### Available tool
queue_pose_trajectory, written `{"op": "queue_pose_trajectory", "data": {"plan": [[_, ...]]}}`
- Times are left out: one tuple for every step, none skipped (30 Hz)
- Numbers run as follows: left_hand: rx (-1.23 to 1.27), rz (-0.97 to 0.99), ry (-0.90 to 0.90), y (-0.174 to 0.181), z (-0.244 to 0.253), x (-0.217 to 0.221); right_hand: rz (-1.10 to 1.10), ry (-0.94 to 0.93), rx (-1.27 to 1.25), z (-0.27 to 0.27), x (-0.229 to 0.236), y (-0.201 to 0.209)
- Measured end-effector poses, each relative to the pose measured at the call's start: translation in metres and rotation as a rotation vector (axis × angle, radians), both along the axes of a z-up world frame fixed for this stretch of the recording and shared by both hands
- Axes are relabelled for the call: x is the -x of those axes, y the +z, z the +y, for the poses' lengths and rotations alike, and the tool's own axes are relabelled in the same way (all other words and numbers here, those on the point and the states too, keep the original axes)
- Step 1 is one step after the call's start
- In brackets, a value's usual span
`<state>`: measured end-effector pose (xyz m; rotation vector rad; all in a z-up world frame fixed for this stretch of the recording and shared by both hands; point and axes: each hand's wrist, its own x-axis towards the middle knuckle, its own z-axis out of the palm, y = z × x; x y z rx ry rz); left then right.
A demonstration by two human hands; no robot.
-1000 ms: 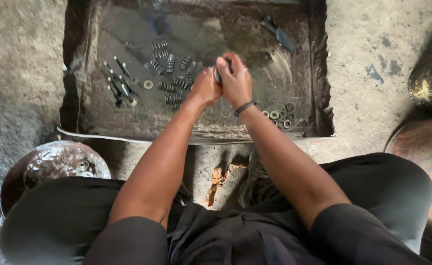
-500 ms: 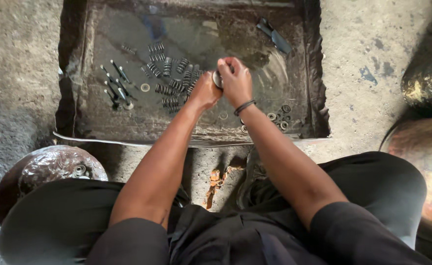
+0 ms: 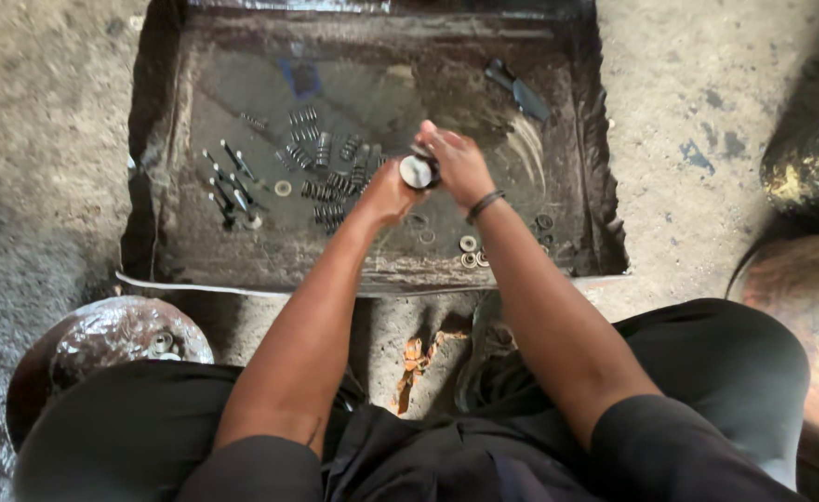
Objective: The person sits on the floor and assembles small mechanical components by hand. They pick up metal springs, washers, and bolts from a tray, fit the washers onto the bolts, and place the assembled units into a metal bowl. The process is repeated continuously throughout the clip.
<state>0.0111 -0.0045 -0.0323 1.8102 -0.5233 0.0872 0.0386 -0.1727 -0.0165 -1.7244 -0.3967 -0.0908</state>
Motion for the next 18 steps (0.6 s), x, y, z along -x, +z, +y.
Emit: {"op": "queue_pose_trajectory", "data": {"plan": [[0.037, 0.051, 0.007, 0.001, 0.001, 0.004, 0.205, -0.059, -0.035, -0.003, 0.003, 0.006], [0.075, 0.102, 0.013, 0.003, 0.001, 0.007, 0.410, -0.117, -0.070, -0.007, 0.006, 0.013], [0.058, 0.207, 0.039, 0.008, 0.000, 0.007, 0.612, -0.172, -0.106, -0.008, 0.007, 0.022], [0.041, 0.311, 0.064, 0.013, -0.003, 0.005, 0.559, -0.114, -0.145, -0.006, 0.007, 0.029], [0.023, 0.422, 0.087, 0.016, -0.005, 0.006, 0.512, -0.058, -0.184, -0.006, 0.009, 0.032], [0.055, 0.304, 0.082, 0.017, -0.008, 0.003, 0.465, -0.002, -0.223, -0.006, 0.010, 0.032], [0.085, 0.188, 0.073, 0.017, -0.011, -0.003, 0.318, -0.025, -0.192, -0.005, 0.009, 0.030], [0.114, 0.072, 0.064, 0.015, -0.013, -0.008, 0.171, -0.047, -0.159, -0.002, 0.005, 0.026], [0.135, 0.037, 0.049, 0.010, -0.013, -0.011, 0.024, -0.068, -0.127, 0.003, 0.003, 0.021], [0.156, 0.003, 0.034, 0.003, -0.011, -0.014, 0.043, -0.115, -0.088, 0.008, 0.004, 0.015], [0.178, -0.033, 0.017, -0.006, -0.012, -0.014, 0.061, -0.162, -0.048, 0.012, 0.006, 0.010], [0.114, 0.220, 0.074, -0.016, -0.011, -0.010, 0.079, -0.210, -0.007, 0.017, 0.009, 0.006], [0.047, 0.467, 0.125, -0.025, -0.012, -0.005, 0.371, -0.192, -0.082, 0.019, 0.014, 0.003], [-0.024, 0.714, 0.170, -0.032, -0.013, -0.003, 0.662, -0.169, -0.158, 0.022, 0.025, 0.000], [-0.006, 0.698, 0.156, -0.035, -0.017, -0.004, 0.955, -0.141, -0.235, 0.023, 0.032, -0.001], [0.013, 0.681, 0.143, -0.033, -0.021, -0.006, 0.776, -0.172, -0.208, 0.024, 0.031, 0.002], [0.031, 0.672, 0.130, -0.028, -0.023, -0.004, 0.603, -0.200, -0.179, 0.027, 0.032, 0.005], [0.000, 0.483, 0.119, -0.015, -0.022, -0.005, 0.431, -0.225, -0.149, 0.030, 0.033, 0.012]]}}
